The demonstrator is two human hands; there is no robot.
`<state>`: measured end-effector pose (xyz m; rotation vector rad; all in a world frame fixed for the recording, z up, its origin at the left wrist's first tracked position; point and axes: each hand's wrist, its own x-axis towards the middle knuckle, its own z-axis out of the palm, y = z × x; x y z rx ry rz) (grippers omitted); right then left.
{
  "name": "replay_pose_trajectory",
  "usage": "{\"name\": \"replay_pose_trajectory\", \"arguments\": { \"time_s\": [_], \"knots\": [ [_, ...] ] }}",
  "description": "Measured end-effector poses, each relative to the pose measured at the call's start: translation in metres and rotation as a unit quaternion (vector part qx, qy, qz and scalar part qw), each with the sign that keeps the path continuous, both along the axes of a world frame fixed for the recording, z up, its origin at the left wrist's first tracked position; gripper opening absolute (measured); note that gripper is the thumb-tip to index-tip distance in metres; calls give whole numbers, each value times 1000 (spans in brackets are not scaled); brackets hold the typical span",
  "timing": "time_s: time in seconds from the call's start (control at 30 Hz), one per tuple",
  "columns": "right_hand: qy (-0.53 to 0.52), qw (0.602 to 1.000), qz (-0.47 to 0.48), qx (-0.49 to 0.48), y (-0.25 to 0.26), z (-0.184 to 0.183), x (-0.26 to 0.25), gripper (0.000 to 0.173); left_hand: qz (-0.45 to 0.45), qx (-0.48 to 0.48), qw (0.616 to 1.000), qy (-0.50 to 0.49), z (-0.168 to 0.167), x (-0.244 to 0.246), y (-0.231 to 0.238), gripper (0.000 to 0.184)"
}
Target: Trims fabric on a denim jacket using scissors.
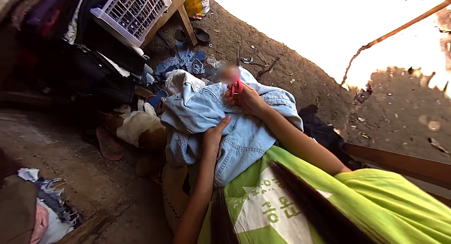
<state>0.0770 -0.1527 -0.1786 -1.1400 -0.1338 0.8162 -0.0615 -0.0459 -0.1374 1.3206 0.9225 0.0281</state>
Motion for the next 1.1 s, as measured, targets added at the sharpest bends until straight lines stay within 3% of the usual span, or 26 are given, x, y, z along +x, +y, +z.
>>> {"name": "replay_pose_trajectory", "arguments": {
  "time_s": [0.07,0.17,0.37,0.47,0.53,0.63,0.77,0.9,1.1],
  "knots": [
    [-17,1000,4,-23,-1,1,0,29,-56,48,997,36,2,3,-1,45],
    [-21,999,2,-27,-2,1,1,29,-57,65,995,51,3,10,-2,39],
    [-32,998,34,-43,-9,13,1,27,18,-26,999,30,11,17,2,11],
    [-98,988,104,-52,-30,30,-4,35,21,-43,999,2,10,17,10,14],
    [-101,981,159,-53,-48,41,-6,44,33,-41,999,-9,7,18,13,28],
    [-19,962,267,-61,-83,54,-12,53,59,-55,996,-27,10,19,13,40],
    [96,922,368,-70,-108,58,-22,46,88,-88,991,-44,19,18,10,35],
    [118,913,385,-73,-98,55,-23,39,113,-113,985,-69,26,13,5,35],
    [141,915,376,-19,-74,41,-28,44,131,-140,976,-99,24,0,0,44]
  ]
}}
